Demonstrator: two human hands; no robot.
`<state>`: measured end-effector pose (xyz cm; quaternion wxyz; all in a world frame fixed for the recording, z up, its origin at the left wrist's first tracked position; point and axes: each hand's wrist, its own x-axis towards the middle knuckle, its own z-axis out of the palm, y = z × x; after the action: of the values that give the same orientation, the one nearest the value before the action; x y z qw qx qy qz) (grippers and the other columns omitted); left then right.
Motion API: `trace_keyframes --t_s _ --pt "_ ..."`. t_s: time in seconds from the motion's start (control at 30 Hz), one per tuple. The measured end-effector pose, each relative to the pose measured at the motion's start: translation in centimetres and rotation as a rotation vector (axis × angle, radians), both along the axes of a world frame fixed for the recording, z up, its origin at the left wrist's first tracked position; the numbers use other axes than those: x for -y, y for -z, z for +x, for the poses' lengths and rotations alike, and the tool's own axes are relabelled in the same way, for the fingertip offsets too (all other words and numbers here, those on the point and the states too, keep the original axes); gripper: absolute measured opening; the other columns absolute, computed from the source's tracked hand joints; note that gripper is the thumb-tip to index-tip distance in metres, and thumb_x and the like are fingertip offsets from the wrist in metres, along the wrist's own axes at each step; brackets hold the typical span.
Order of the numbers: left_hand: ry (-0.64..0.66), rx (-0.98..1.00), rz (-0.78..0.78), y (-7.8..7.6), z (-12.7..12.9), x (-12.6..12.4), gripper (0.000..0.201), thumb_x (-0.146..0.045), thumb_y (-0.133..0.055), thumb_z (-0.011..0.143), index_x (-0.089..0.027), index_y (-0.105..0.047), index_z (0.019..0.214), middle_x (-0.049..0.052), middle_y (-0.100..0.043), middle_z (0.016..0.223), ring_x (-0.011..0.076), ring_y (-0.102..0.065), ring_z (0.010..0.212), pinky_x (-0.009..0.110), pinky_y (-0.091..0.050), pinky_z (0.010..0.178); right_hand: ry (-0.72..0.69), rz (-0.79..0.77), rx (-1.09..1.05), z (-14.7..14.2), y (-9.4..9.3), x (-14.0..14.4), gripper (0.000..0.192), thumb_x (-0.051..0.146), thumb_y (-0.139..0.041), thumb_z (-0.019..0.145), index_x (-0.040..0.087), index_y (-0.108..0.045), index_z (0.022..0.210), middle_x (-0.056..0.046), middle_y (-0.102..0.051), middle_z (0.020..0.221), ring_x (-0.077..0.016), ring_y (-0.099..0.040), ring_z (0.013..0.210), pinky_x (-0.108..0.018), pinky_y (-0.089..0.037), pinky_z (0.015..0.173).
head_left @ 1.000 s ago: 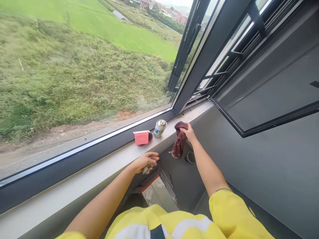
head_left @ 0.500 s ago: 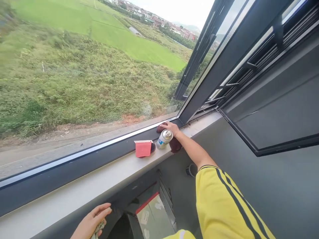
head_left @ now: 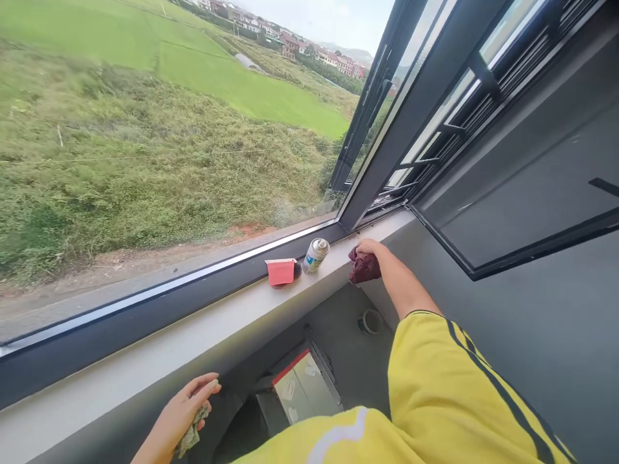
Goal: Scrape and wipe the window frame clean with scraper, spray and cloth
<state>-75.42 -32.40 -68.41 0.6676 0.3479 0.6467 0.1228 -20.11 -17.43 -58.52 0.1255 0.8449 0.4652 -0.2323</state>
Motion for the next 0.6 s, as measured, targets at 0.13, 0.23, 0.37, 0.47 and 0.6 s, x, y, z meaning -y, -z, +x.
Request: trace_keyframes --t_s 0.13,0.23,0.37,0.47,0.6 --pt "0.020 -0.005 0.084 -0.8 0.9 -0.2 0.055 -0.060 -0.069 0.057 -0.015 -0.062 0.087 0.009 -0.063 0.083 0.0133 -0.048 0.054 0.027 -0.042 0.049 -0.072 -0.005 -0.185 -1.9 -0.1 5.1 0.034 0.032 -0.062 0.075 0.016 -0.070 0.103 -0.009 -0.069 0.098 -0.0189 -0.063 0.086 -0.026 -0.046 0.078" --pt "0.090 0.144 0.135 -0.9 4.5 -0.6 0.047 -0.054 -0.070 0.062 -0.012 -0.064 0.083 0.011 -0.062 0.083 0.0111 -0.046 0.053 0.023 -0.037 0.045 -0.084 0.069 -0.625 -6.9 0.5 6.8 0.038 0.039 -0.061 0.076 0.016 -0.069 0.106 -0.007 -0.070 0.100 -0.0186 -0.063 0.088 -0.027 -0.047 0.082" --pt "0.239 0.400 0.238 -1.0 10.4 -1.1 0.095 -0.042 -0.079 0.060 -0.030 -0.031 0.141 0.016 -0.037 0.141 0.0065 -0.047 0.053 0.025 -0.044 0.049 -0.012 0.184 -1.187 -16.8 1.1 6.0 0.045 0.034 -0.062 0.076 0.018 -0.061 0.118 -0.006 -0.066 0.113 -0.0169 -0.062 0.098 -0.029 -0.047 0.089" --pt "0.268 0.489 0.302 -1.6 11.8 -2.0 0.085 -0.043 -0.079 0.061 -0.020 -0.041 0.134 0.016 -0.055 0.121 0.0102 -0.051 0.057 0.024 -0.043 0.050 0.095 0.377 -1.213 -23.5 1.9 3.0 0.044 0.031 -0.055 0.079 0.018 -0.058 0.121 -0.006 -0.066 0.114 -0.0157 -0.063 0.098 -0.027 -0.048 0.087" --pt "0.073 0.612 0.170 -2.5 9.5 -4.4 0.056 -0.040 -0.075 0.068 -0.015 -0.052 0.112 0.005 -0.064 0.078 0.0105 -0.051 0.049 0.021 -0.038 0.043 0.081 0.527 -0.654 -29.0 3.4 -2.2 0.042 0.033 -0.037 0.089 0.016 -0.057 0.122 -0.009 -0.065 0.116 -0.0189 -0.061 0.104 -0.027 -0.047 0.087"
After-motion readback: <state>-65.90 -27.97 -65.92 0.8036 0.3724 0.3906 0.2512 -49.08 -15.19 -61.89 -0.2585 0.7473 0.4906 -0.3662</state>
